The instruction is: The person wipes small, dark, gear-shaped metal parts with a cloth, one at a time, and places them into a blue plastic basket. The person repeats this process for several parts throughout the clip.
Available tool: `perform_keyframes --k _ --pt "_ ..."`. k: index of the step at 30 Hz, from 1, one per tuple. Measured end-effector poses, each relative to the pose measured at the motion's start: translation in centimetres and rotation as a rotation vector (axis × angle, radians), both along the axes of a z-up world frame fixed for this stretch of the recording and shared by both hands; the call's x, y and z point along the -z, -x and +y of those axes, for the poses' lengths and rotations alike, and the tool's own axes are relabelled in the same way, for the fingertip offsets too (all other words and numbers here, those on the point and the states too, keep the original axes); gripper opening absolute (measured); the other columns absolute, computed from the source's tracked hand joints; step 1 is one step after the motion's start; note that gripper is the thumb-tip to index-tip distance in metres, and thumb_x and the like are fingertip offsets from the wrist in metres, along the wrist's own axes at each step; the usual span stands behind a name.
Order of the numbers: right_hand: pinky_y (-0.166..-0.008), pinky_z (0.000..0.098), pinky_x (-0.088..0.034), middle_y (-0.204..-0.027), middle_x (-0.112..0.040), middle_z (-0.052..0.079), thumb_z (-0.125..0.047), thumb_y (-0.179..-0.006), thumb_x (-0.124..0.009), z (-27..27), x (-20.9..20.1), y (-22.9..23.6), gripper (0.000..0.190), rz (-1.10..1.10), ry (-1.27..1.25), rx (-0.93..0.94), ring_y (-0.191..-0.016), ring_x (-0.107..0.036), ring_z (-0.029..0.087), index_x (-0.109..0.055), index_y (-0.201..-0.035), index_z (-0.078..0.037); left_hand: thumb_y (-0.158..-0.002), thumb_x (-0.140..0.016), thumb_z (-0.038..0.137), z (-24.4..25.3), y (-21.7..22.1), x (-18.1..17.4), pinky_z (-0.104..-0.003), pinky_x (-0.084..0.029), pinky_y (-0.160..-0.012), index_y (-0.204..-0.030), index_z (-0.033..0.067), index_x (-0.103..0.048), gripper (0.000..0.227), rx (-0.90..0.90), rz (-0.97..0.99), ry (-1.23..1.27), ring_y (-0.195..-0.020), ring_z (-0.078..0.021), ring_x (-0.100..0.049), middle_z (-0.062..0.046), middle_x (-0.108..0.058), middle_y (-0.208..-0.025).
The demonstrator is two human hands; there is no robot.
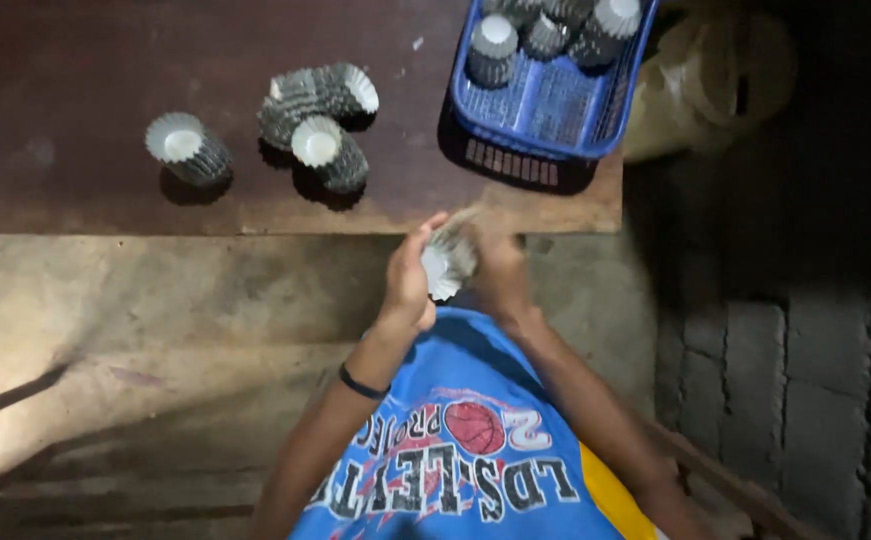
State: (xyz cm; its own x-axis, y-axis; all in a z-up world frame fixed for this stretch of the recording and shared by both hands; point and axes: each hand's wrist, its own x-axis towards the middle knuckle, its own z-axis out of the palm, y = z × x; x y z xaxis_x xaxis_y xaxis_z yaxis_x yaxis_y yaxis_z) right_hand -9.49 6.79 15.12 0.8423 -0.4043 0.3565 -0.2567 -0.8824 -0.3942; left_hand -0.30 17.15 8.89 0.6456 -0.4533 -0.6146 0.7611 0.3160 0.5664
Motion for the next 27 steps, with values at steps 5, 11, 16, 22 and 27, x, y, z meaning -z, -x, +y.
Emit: perform_keyframes --k 5,11,16,22,27 --pt "-0.103 0.0536 -0.057 -0.126 -0.070 0.012 -0.022 -0.092 -0.084 -1.4 -0.1 1.2 0.052 0.075 -0.445 0.068 -0.123 -0.070 0.041 -0.068 -0.141 -0.019 -0.107 -0.063 0.041 1.5 0.5 -2.1 -0.062 -0.065 -0.093 -0.142 0.0157 -0.079 0.046 0.113 0.128 -0.055 -0.113 -0.0421 -0.077 -0.026 -0.078 -0.131" --pt "-0.092 0.0619 -0.062 -0.134 -0.073 0.007 -0.020 -0.082 -0.091 0.7 0.5 0.5 0.073 0.298 -0.420 0.069 -0.119 -0.076 0.042 -0.064 -0.149 -0.027 -0.111 -0.056 0.029 0.6 1.9 -1.3 -0.053 -0.049 -0.127 -0.146 0.0074 -0.078 0.047 0.155 -0.165 -0.169 -0.145 -0.0406 -0.062 -0.031 -0.067 -0.155" --pt "-0.088 0.0545 -0.064 -0.114 -0.075 0.005 -0.044 -0.086 -0.089 1.0 3.9 1.6 0.044 0.260 -0.467 0.138 -0.105 -0.078 0.041 -0.077 -0.126 -0.029 -0.114 -0.053 0.028 1.5 3.2 -1.5 -0.052 -0.035 -0.136 -0.155 0.0088 -0.070 0.048 0.251 -0.251 -0.195 -0.159 -0.0403 -0.048 -0.026 -0.058 -0.167" --pt "-0.078 0.0579 -0.062 -0.101 -0.076 0.019 -0.028 -0.094 -0.083 0.1 4.1 1.9 0.029 0.115 -0.423 0.253 -0.096 -0.076 0.051 -0.079 -0.116 -0.009 -0.114 -0.059 0.030 0.2 3.3 2.6 -0.054 -0.037 -0.134 -0.153 0.0104 -0.073 0.046 0.344 -0.299 -0.168 -0.156 -0.0394 -0.052 -0.024 -0.062 -0.163" --pt "-0.078 0.0430 -0.059 -0.094 -0.073 0.015 -0.024 -0.106 -0.079 -7.7 6.7 6.0 0.020 0.172 -0.500 0.364 -0.089 -0.076 0.033 -0.074 -0.113 -0.005 -0.103 -0.065 0.050 -0.1 3.4 1.4 -0.068 -0.073 -0.066 -0.156 0.0164 -0.069 0.063 0.362 0.141 0.007 -0.090 -0.0480 -0.084 -0.031 -0.081 -0.122"
